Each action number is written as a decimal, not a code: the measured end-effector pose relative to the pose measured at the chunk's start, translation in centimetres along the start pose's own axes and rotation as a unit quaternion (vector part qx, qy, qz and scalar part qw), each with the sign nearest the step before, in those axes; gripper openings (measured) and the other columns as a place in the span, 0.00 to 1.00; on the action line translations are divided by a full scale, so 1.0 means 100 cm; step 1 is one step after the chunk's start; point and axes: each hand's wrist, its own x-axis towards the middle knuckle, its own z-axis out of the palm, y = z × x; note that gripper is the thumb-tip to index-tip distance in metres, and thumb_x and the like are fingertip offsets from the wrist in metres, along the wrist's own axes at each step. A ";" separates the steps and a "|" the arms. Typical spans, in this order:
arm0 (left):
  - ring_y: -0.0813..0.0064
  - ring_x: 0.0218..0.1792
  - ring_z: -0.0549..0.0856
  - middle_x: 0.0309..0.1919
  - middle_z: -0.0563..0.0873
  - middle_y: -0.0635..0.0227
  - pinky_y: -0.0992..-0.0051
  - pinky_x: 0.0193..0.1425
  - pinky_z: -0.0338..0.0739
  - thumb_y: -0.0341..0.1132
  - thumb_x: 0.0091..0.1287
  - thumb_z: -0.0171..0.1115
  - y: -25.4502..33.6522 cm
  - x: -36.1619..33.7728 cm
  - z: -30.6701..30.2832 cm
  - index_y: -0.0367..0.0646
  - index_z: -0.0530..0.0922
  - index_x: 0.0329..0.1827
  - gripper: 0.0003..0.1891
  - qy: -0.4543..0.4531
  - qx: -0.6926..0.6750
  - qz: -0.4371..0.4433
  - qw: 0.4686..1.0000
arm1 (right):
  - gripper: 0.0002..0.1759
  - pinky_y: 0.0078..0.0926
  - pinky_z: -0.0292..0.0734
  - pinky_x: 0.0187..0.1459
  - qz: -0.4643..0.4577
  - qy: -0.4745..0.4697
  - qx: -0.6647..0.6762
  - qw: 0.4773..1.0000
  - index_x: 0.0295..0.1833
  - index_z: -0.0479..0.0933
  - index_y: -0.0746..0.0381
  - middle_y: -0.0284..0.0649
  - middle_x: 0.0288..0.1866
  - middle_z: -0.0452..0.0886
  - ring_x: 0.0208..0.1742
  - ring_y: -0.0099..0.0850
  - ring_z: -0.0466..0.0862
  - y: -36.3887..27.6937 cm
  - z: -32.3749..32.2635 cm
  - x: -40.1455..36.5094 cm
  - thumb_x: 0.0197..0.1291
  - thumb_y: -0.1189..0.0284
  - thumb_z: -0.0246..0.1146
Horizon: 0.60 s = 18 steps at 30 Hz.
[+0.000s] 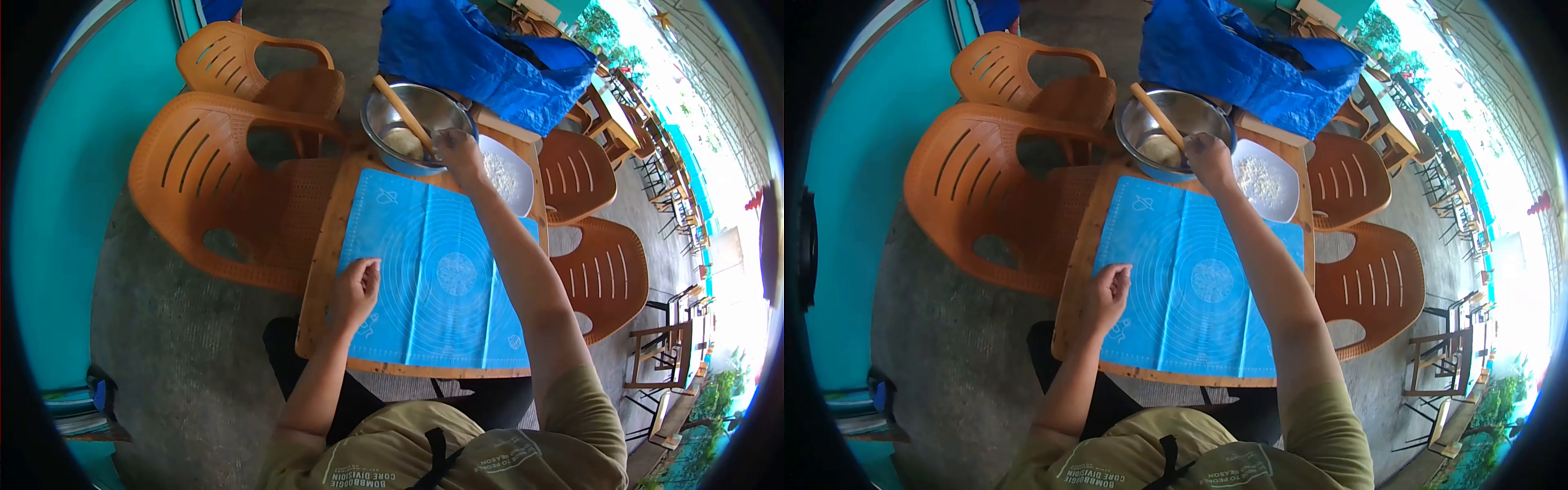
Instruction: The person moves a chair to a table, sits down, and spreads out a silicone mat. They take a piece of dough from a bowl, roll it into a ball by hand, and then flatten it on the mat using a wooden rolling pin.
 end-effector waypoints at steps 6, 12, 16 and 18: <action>0.67 0.29 0.86 0.35 0.87 0.58 0.71 0.34 0.80 0.31 0.74 0.63 0.003 0.002 -0.003 0.38 0.84 0.50 0.07 -0.007 0.039 0.041 0.998 | 0.27 0.39 0.76 0.67 -0.056 0.008 -0.107 0.993 0.66 0.81 0.61 0.51 0.63 0.84 0.67 0.46 0.82 0.014 0.085 0.082 0.69 0.56 0.63; 0.65 0.30 0.87 0.35 0.87 0.59 0.70 0.34 0.81 0.30 0.74 0.63 0.003 0.004 -0.004 0.39 0.83 0.49 0.06 -0.029 0.052 0.023 0.998 | 0.28 0.51 0.76 0.65 -0.054 -0.028 -0.201 0.978 0.69 0.72 0.67 0.60 0.69 0.76 0.64 0.61 0.80 0.007 0.102 0.102 0.69 0.62 0.60; 0.67 0.29 0.86 0.34 0.86 0.60 0.70 0.33 0.81 0.29 0.73 0.63 0.001 0.004 -0.002 0.39 0.82 0.49 0.06 -0.025 0.055 0.046 0.997 | 0.18 0.53 0.78 0.57 -0.150 0.101 -0.012 0.983 0.58 0.69 0.70 0.66 0.55 0.76 0.56 0.66 0.78 -0.012 0.068 0.111 0.73 0.68 0.57; 0.66 0.29 0.87 0.34 0.86 0.61 0.69 0.33 0.81 0.29 0.73 0.63 0.004 0.004 -0.002 0.39 0.82 0.49 0.06 -0.029 0.055 0.052 0.997 | 0.16 0.55 0.77 0.51 -0.243 0.172 0.023 0.954 0.54 0.69 0.70 0.65 0.50 0.76 0.51 0.65 0.79 -0.033 0.035 0.107 0.75 0.67 0.57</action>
